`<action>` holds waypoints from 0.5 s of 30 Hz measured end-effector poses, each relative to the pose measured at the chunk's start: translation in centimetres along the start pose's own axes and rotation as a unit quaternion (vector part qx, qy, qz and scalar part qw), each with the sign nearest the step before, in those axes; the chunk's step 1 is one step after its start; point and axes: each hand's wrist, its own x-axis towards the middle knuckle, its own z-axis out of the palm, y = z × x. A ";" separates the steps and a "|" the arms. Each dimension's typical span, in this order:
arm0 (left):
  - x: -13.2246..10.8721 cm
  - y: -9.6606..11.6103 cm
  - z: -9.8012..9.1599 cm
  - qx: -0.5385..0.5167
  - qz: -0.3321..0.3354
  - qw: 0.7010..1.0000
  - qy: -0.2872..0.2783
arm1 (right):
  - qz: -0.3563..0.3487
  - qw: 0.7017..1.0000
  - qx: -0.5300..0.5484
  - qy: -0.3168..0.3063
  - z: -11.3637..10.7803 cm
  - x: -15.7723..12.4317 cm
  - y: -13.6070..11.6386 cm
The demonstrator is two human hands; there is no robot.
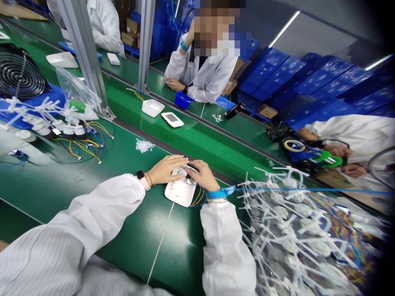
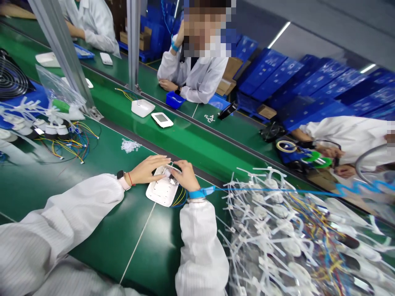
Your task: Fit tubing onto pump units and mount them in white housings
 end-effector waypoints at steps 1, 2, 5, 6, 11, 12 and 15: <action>-0.2 0.1 -0.3 -0.003 -0.007 1.000 0.019 | 0.015 0.998 0.044 -0.044 0.1 0.9 0.4; -0.5 0.1 -0.7 -0.007 -0.013 0.999 0.035 | 0.034 0.993 0.088 -0.075 0.1 1.6 0.8; -1.6 0.3 -2.1 -0.019 -0.035 0.997 0.067 | 0.093 0.978 0.172 -0.067 0.2 3.4 2.1; -2.1 0.3 -2.5 -0.022 -0.043 0.996 0.077 | 0.110 0.976 0.183 -0.044 0.1 3.9 2.6; -3.3 0.1 -3.8 -0.026 -0.098 0.987 0.128 | 0.221 0.928 0.255 0.155 0.2 7.6 5.8; -3.4 0.0 -3.9 -0.029 -0.108 0.985 0.133 | 0.246 0.910 0.278 0.185 0.4 8.6 6.3; -3.3 -0.1 -3.7 -0.035 -0.124 0.982 0.135 | 0.295 0.857 0.356 0.227 1.5 11.7 6.9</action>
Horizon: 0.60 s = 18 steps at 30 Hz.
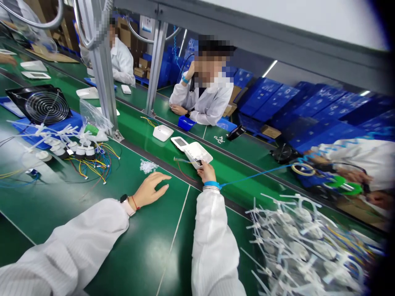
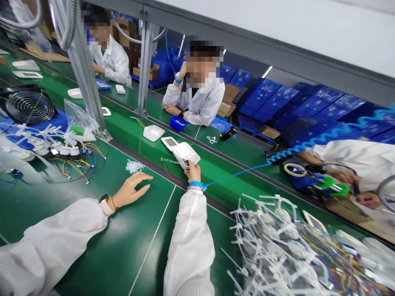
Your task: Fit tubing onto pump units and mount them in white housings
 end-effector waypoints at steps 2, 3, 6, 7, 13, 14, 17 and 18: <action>0.1 0.0 0.3 -0.001 -0.004 1.000 -0.008 | 0.018 0.998 0.056 0.008 1.9 1.1 -0.2; 0.1 0.1 0.4 -0.002 -0.005 1.000 -0.012 | 0.019 0.996 0.081 0.010 2.9 1.6 -0.3; 0.2 0.2 0.7 -0.009 -0.004 1.000 -0.021 | 0.009 0.991 0.136 0.002 5.4 2.6 -0.8; 0.2 0.2 0.8 -0.011 -0.003 1.000 -0.022 | 0.003 0.989 0.147 -0.003 6.0 2.9 -0.9; 0.2 0.1 0.9 -0.013 -0.011 0.999 -0.032 | -0.048 0.991 0.126 0.011 6.2 3.5 -0.8; 0.2 0.1 0.8 -0.011 -0.009 0.999 -0.036 | -0.063 0.992 0.109 0.021 6.0 3.2 -0.7; 0.1 -0.1 0.8 -0.001 0.004 0.998 -0.056 | -0.127 0.990 0.043 0.032 5.8 1.5 -0.9; 0.0 -0.1 0.9 0.003 0.010 0.998 -0.063 | -0.154 0.988 0.017 0.020 6.0 0.5 -1.0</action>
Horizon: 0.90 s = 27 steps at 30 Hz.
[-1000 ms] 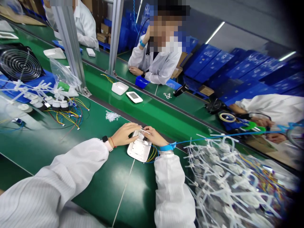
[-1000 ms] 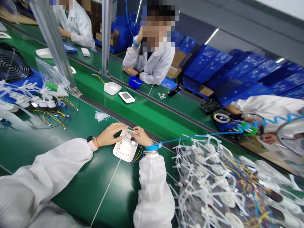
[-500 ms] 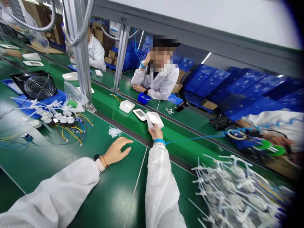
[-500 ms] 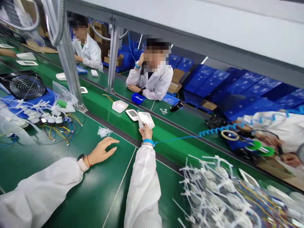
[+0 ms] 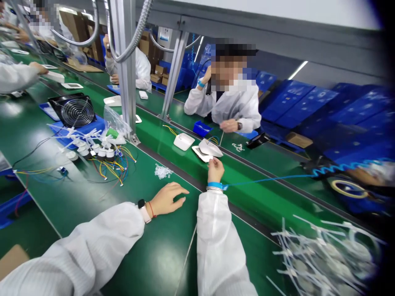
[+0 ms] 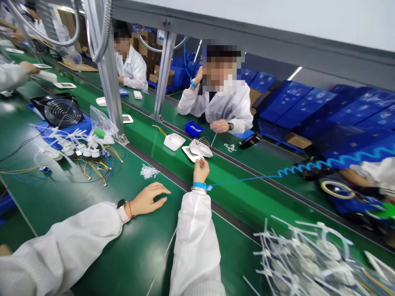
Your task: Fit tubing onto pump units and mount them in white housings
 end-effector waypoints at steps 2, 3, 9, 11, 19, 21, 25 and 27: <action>-0.1 -0.1 0.0 0.011 0.013 1.000 -0.011 | -0.053 0.995 -0.042 -0.069 0.8 -2.4 -0.9; -0.1 -0.1 0.0 0.018 0.020 1.000 -0.014 | -0.078 0.988 -0.060 -0.118 1.4 -3.8 -1.4; 0.3 0.7 -1.8 0.091 0.096 0.991 -0.018 | -0.168 0.927 -0.149 -0.301 4.4 -10.4 -2.9; 0.3 1.3 -3.3 0.114 0.099 0.989 0.001 | -0.176 0.918 -0.184 -0.304 4.8 -11.0 -2.9; -5.3 -0.1 -13.9 0.253 -0.069 0.933 0.246 | -0.223 0.882 -0.314 -0.270 5.2 -11.1 -1.7; -7.8 -1.9 -17.6 0.332 -0.135 0.873 0.331 | -0.224 0.883 -0.316 -0.265 5.3 -10.9 -1.4; -12.5 -5.8 -23.9 0.441 -0.223 0.766 0.412 | -0.218 0.875 -0.323 -0.286 5.4 -10.8 -1.5; -14.1 -7.4 -25.8 0.440 -0.230 0.773 0.394 | -0.211 0.870 -0.326 -0.304 5.3 -10.8 -1.7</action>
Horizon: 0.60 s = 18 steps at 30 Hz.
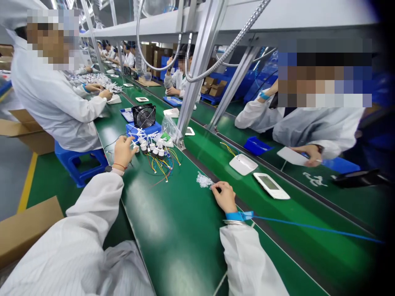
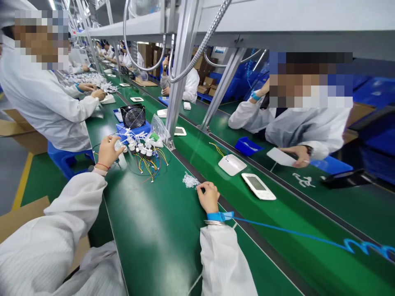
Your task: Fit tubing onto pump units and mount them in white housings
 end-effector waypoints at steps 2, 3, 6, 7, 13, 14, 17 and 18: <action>0.5 -1.7 0.1 -0.013 0.006 0.999 -0.043 | 0.000 1.000 -0.001 -0.012 -0.2 -0.1 -0.1; 0.8 -2.0 -0.1 -0.024 0.006 0.998 -0.058 | -0.001 1.000 -0.004 -0.013 -0.2 -0.2 -0.1; 1.8 -1.1 -2.1 -0.061 0.000 0.997 -0.055 | -0.012 1.000 -0.011 -0.005 -0.1 -0.5 -0.2; 2.2 -0.2 -3.2 -0.072 0.004 0.996 -0.043 | -0.015 1.000 -0.011 -0.001 -0.1 -0.6 -0.2; 2.7 9.5 -12.1 -0.170 0.077 0.982 0.022 | -0.034 0.997 0.037 0.059 0.0 -1.4 0.1; 2.2 11.4 -13.2 -0.196 0.109 0.974 -0.007 | -0.045 0.995 0.052 0.075 0.0 -1.7 0.2; -0.1 16.7 -14.6 -0.359 0.248 0.882 -0.177 | -0.075 0.986 0.089 0.117 -0.4 -3.0 0.6; -1.3 18.3 -14.4 -0.421 0.286 0.818 -0.266 | -0.078 0.984 0.100 0.125 -0.7 -3.7 0.7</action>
